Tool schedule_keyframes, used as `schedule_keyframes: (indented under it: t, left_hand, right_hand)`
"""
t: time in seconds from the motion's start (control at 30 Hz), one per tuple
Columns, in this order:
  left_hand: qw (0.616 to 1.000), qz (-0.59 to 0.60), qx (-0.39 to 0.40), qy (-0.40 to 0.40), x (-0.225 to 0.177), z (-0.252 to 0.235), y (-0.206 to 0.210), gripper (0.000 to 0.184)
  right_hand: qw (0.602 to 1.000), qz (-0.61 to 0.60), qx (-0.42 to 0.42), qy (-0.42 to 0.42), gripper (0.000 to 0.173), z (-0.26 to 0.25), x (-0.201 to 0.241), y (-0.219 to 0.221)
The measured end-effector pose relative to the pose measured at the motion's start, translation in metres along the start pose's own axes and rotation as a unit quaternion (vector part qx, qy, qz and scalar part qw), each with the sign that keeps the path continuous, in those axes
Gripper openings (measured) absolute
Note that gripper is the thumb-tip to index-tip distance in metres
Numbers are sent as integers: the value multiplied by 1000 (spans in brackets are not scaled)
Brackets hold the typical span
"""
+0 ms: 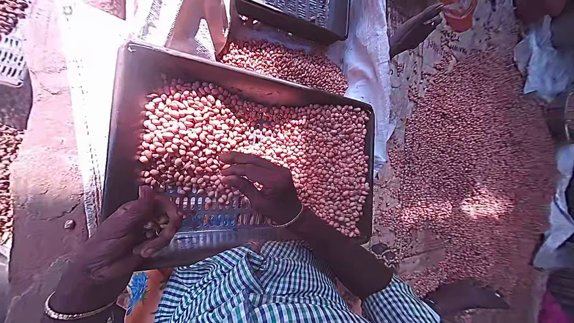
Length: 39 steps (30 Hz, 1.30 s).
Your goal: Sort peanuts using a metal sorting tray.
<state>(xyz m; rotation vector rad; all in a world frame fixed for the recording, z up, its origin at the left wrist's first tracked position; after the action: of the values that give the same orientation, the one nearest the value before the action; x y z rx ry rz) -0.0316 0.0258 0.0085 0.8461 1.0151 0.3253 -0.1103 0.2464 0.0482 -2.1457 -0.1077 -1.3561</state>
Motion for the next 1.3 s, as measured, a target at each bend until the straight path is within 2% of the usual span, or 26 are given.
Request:
schedule_keyframes:
  t: [0.1, 0.17, 0.27, 0.33, 0.37, 0.43, 0.47, 0.53, 0.6, 0.67, 0.73, 0.8, 0.9, 1.1, 1.17, 1.2, 1.3]
  left_hand:
    - [999, 41, -4, 33, 0, 3, -3, 39]
    - [998, 51, -2, 37, 1, 1, -2, 37]
    - [997, 60, -10, 42, 0, 2, -3, 38]
    - [996, 66, -10, 57, -1, 3, -4, 39]
    - [996, 67, -7, 66, -1, 3, -4, 39]
    - [996, 64, -11, 68, -1, 3, -4, 40]
    - [997, 48, -24, 49, 0, 4, -2, 44]
    - [1000, -4, -25, -14, 1, -1, 1, 52]
    - [998, -29, -20, -49, 1, -3, 2, 55]
    - [999, 0, -35, -33, 0, 0, -2, 47]
    - [999, 23, -42, -5, 1, 3, -4, 40]
    - [999, 34, -32, 7, 1, 2, -4, 37]
    - [998, 47, -32, 9, 0, 1, -1, 39]
    - [994, 94, -57, 19, -4, 3, 1, 41]
    - [995, 89, -49, 24, -4, 3, 2, 43]
    - [995, 85, -43, 27, -3, 3, 1, 44]
    - [997, 67, -36, 30, -5, 4, 0, 46]
  right_hand:
    - [979, 177, -47, 87, 14, 7, -56, -69]
    - [959, 262, 11, 104, 17, 16, -75, -92]
    - [939, 318, 87, 98, 19, 21, -86, -93]
    - [944, 311, 72, 85, 17, 20, -87, -93]
    - [955, 282, 36, 83, 16, 18, -82, -93]
    - [984, 160, -48, 67, 13, 12, -58, -83]
    - [992, 100, -61, 49, 12, 11, -38, -66]
    - [1000, 22, -19, 9, 16, 8, 3, -17]
    - [999, -9, 32, -21, 17, 7, 15, 18]
    - [999, 21, -34, -4, 13, 7, -5, -3]
    - [985, 94, -117, 83, 15, 15, -36, -63]
    - [972, 139, -85, 172, 17, 36, -46, -106]
    - [967, 179, 47, 173, 17, 76, -34, -97]
    - [971, 190, 126, 69, 16, 94, -38, -53]
    - [957, 268, 110, 32, 15, 92, -51, -62]
    - [954, 287, 79, 42, 15, 86, -55, -73]
    - [959, 251, 26, 131, 16, 70, -48, -101]
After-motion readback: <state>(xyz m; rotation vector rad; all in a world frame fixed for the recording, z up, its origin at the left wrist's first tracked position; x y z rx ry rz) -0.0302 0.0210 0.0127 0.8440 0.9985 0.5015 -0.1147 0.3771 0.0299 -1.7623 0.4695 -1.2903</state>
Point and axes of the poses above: each hand's wrist, its own z-axis away from the middle knuckle, its own y-axis out of the palm, x = y × z, the point moved 2 cm from there along -z, towards the middle knuckle, and after that the axes turned 7 degrees about x, right-handed, at the moved point
